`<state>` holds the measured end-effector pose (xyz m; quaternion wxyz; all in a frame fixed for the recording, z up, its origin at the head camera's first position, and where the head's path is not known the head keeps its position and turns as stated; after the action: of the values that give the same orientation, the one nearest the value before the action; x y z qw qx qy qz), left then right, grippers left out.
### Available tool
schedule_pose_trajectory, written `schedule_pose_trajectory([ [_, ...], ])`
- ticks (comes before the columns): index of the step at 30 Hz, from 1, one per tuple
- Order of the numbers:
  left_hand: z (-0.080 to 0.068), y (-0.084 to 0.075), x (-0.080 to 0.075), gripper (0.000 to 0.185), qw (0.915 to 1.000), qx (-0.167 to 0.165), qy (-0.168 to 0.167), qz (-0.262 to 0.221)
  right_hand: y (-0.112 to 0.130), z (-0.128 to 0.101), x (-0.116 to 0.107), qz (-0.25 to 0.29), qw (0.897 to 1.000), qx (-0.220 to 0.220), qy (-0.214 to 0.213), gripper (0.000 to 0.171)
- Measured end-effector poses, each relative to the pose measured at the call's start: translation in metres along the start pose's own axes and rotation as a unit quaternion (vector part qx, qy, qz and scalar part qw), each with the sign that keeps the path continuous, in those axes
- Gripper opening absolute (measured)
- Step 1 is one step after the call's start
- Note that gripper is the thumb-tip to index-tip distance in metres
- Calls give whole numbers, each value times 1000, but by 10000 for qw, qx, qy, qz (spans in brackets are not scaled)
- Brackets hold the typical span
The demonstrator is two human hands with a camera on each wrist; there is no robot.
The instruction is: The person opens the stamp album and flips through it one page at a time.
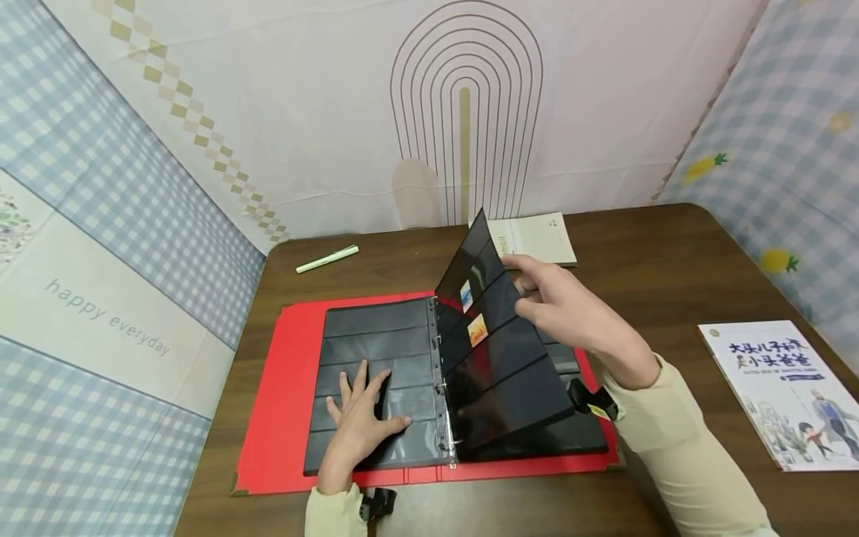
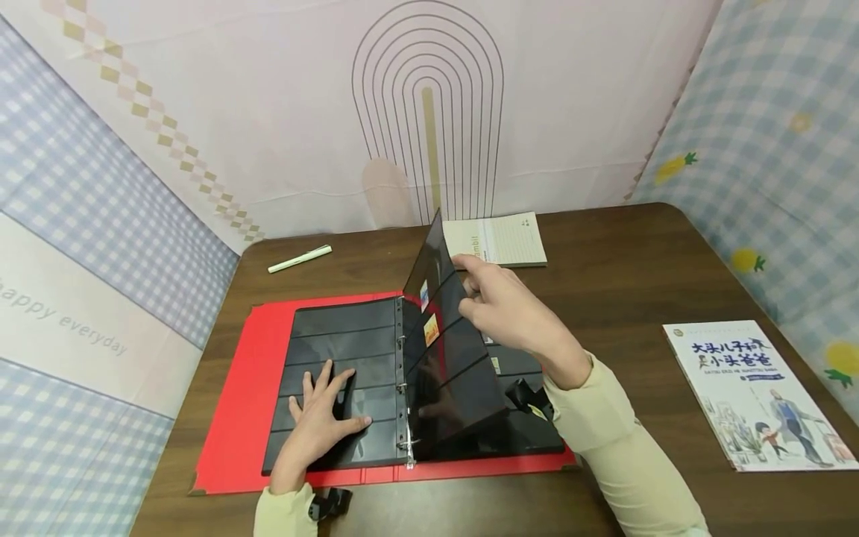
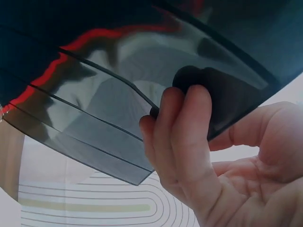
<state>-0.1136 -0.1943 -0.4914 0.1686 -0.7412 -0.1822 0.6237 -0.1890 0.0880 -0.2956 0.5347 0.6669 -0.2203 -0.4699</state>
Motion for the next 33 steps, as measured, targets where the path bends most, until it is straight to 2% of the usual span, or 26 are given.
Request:
schedule_pose_trajectory([
  [12, 0, -4, -2, 83, 10000, 18, -28, 38, 7, 8, 10, 189, 9998, -19, 3, 64],
  [21, -1, -4, -1, 82, 9999, -40, 4, 96, 2, 13, 17, 958, 9954, 80, -56, 62],
  [25, -2, -5, -5, 81, 9999, -17, -50, 120, -2, 12, 22, 1404, 9899, 212, -58, 60],
  [33, -4, -10, -16, 71, 9998, -37, -184, 109, -5, 12, 37, 1815, 9826, 352, 179, 62],
])
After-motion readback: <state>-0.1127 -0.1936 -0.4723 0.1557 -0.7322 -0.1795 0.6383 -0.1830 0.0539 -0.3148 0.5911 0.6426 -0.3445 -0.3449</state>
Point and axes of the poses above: each hand's wrist, its own z-axis towards the middle knuckle, its own x-axis out of the palm, y = z × x, the point moved 6 cm from there along z, towards the middle knuckle, and after that the axes turned 14 degrees about z, right-handed, at the moved point
